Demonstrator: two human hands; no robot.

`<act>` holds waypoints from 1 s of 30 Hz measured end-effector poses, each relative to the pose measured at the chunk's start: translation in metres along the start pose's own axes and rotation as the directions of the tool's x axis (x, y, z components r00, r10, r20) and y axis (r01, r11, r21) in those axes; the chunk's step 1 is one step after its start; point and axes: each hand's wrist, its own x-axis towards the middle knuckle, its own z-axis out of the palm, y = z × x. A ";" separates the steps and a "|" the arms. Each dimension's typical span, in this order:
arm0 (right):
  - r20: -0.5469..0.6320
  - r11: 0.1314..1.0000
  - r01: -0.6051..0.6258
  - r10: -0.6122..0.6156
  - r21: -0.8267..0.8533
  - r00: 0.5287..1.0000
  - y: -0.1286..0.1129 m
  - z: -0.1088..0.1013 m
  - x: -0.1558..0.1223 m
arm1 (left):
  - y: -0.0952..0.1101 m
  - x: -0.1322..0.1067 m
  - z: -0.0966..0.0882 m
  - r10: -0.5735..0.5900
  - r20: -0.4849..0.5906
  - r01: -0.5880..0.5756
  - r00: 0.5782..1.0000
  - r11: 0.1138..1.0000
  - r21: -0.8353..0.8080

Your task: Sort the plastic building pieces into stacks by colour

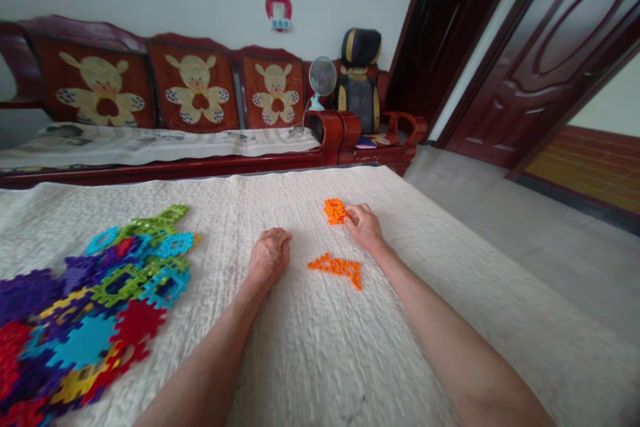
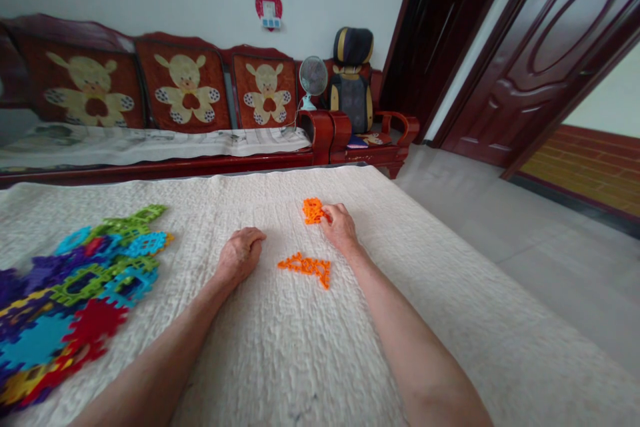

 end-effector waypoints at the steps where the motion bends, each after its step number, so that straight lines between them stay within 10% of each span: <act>1: -0.021 1.000 -0.001 0.001 0.006 1.000 -0.001 -0.001 0.000 | 0.000 0.000 0.000 0.001 0.005 -0.002 1.000 1.000 0.005; 7: 0.155 0.987 -0.009 -0.015 0.158 0.988 -0.016 -0.017 -0.010 | 0.000 0.003 -0.004 -0.043 0.014 0.043 0.999 0.999 -0.013; 13: 0.586 0.972 -0.068 -0.080 0.226 0.807 -0.049 -0.035 -0.033 | 0.000 0.004 -0.006 -0.086 0.005 0.086 0.996 0.996 -0.031; 20: 0.554 0.986 0.159 -0.156 0.044 0.818 -0.084 -0.035 -0.042 | 0.001 0.004 -0.006 -0.087 0.013 0.087 0.996 0.996 -0.016; 26: 0.466 0.955 -0.086 -0.059 0.284 0.883 -0.079 -0.031 -0.033 | 0.001 0.005 -0.006 -0.080 0.023 0.081 0.997 0.997 -0.020; 30: 0.208 0.994 -0.095 0.103 -0.049 0.973 -0.059 -0.045 -0.025 | -0.001 0.005 -0.004 -0.067 0.006 0.067 0.998 0.998 -0.021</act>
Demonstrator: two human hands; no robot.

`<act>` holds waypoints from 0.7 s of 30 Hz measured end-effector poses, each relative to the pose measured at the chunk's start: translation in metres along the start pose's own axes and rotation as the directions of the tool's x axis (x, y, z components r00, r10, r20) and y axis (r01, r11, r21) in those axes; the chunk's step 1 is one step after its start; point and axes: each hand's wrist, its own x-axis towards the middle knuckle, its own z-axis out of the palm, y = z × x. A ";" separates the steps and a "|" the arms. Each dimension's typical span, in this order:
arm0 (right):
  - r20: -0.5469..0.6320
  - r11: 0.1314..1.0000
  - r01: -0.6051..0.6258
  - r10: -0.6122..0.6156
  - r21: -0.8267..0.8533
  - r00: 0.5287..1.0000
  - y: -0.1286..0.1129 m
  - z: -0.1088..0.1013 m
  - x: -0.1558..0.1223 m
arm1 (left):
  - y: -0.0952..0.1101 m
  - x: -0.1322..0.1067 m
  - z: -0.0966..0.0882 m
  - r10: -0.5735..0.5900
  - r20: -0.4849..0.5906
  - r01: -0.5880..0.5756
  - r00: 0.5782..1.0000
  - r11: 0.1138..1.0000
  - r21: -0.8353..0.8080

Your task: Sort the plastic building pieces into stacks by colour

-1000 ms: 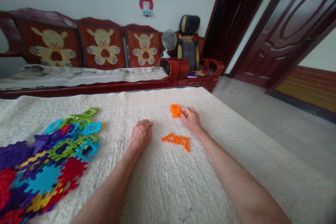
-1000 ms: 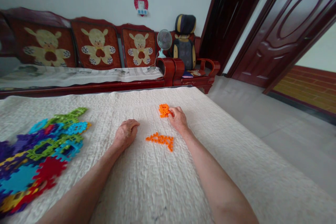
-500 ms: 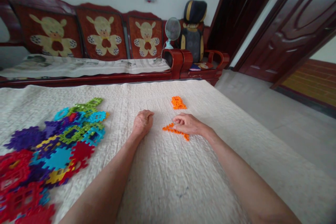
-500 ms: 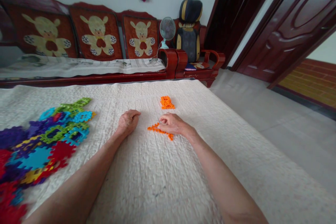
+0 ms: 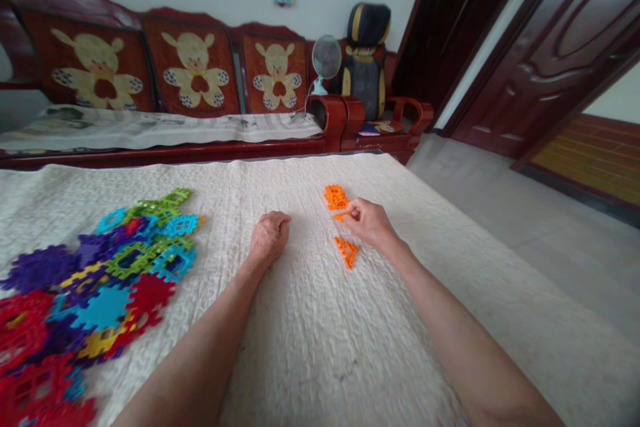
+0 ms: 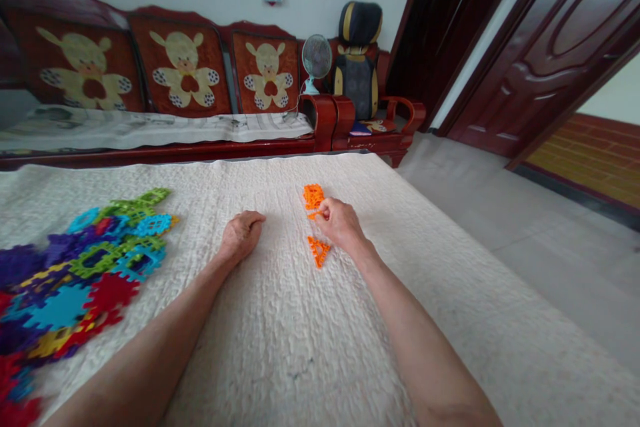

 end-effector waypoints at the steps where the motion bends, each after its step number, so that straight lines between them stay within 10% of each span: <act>1: -0.046 0.993 -0.026 0.021 -0.111 0.999 0.005 -0.004 0.001 | -0.001 0.000 0.001 -0.001 -0.006 0.001 1.000 1.000 0.002; 21: 0.341 0.966 0.253 -0.218 -0.059 0.914 0.028 -0.009 -0.003 | -0.002 -0.002 0.001 0.030 -0.021 -0.029 0.999 0.999 0.014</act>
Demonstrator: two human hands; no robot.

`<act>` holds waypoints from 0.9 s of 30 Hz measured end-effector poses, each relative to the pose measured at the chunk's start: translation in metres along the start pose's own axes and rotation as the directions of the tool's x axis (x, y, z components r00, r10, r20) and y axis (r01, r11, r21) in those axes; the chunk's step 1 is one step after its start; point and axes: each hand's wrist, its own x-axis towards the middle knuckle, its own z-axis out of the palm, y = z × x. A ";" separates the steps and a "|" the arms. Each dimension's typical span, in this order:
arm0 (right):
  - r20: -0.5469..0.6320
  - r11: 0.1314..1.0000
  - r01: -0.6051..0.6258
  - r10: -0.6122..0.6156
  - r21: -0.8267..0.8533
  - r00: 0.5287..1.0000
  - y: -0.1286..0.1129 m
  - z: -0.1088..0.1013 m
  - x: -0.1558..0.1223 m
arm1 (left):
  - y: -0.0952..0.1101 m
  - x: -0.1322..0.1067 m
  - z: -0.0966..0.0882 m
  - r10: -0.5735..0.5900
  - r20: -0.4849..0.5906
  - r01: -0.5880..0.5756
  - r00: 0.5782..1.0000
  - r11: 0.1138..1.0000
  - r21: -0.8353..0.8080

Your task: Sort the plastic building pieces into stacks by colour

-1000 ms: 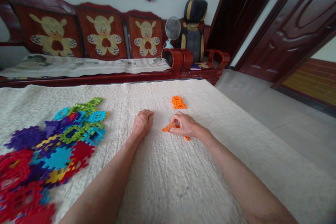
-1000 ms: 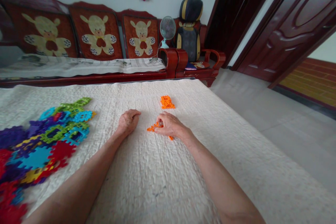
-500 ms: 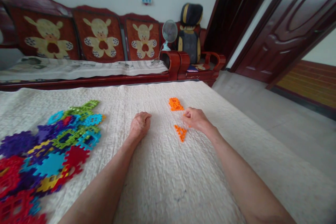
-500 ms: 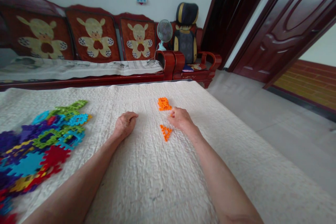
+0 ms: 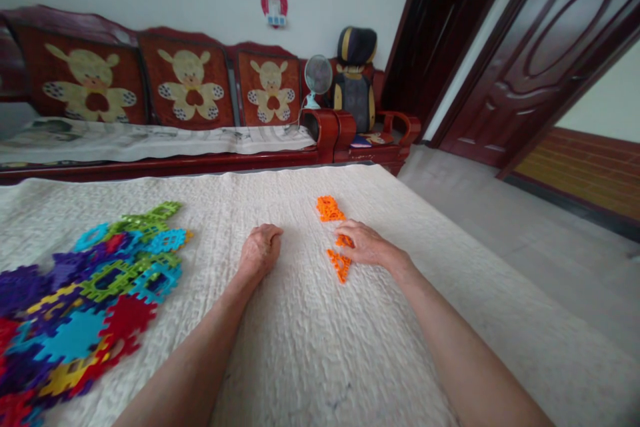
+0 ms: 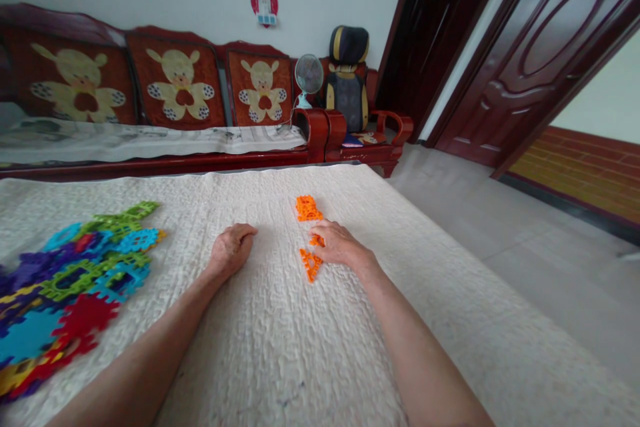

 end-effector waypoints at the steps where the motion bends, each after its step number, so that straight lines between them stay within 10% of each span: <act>1: 0.014 0.999 -0.021 0.021 -0.029 1.000 -0.003 -0.001 0.000 | 0.000 0.000 0.000 -0.001 0.000 0.001 1.000 1.000 0.000; 7: 0.061 0.951 -0.217 0.236 -0.223 0.970 -0.009 -0.012 -0.001 | 0.000 0.000 0.000 -0.005 0.001 0.005 1.000 1.000 -0.014; 19: 0.203 0.869 -0.391 0.342 0.303 0.918 0.033 -0.035 -0.013 | -0.003 0.000 0.003 0.004 -0.006 -0.004 1.000 1.000 -0.005; 24: -0.175 0.848 -0.186 0.307 0.496 0.936 0.027 -0.021 -0.002 | -0.003 0.000 0.004 0.013 -0.015 -0.013 1.000 1.000 -0.013; 27: -0.210 0.831 -0.150 0.303 0.535 0.929 0.031 -0.006 0.003 | -0.003 0.000 0.004 0.011 -0.013 -0.011 1.000 1.000 -0.011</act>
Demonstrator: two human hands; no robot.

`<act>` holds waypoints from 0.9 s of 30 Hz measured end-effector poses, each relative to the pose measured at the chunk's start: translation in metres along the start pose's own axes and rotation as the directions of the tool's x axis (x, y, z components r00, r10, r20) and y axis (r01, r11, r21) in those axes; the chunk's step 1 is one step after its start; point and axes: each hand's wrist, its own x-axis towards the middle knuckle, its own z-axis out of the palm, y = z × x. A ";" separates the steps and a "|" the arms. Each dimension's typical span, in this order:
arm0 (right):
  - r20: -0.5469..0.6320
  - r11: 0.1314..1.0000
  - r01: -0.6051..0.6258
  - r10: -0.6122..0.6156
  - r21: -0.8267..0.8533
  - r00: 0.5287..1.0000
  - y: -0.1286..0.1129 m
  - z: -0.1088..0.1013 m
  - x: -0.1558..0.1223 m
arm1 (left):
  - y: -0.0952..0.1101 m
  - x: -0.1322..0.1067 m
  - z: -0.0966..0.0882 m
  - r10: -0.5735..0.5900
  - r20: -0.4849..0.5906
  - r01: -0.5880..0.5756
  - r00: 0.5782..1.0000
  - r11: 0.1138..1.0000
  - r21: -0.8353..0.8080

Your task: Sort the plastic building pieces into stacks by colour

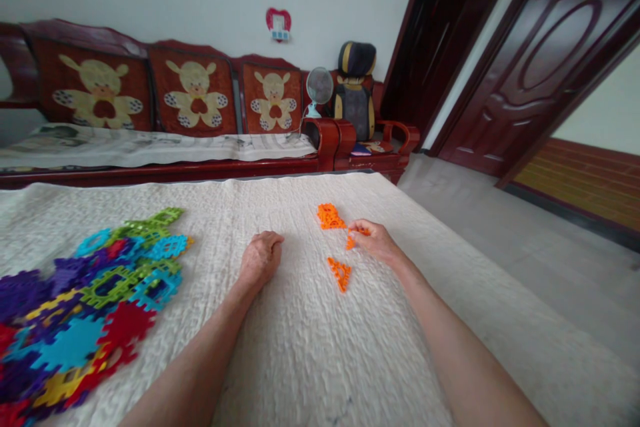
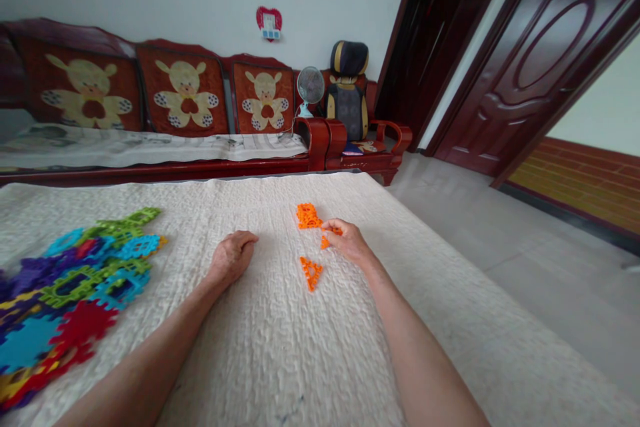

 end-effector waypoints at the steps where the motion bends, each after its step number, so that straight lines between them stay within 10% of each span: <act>1: 0.006 1.000 -0.003 0.003 -0.012 1.000 0.005 0.000 0.000 | 0.000 0.000 0.000 0.000 -0.001 0.000 1.000 1.000 -0.001; 10: 0.155 0.959 0.019 0.027 -0.283 0.987 0.012 -0.037 -0.002 | 0.002 0.000 0.000 0.016 -0.013 -0.016 1.000 1.000 -0.018; 27: 0.135 0.887 0.367 -0.342 -0.281 0.930 0.011 0.020 0.054 | 0.003 0.000 -0.002 0.005 0.017 -0.006 1.000 1.000 0.023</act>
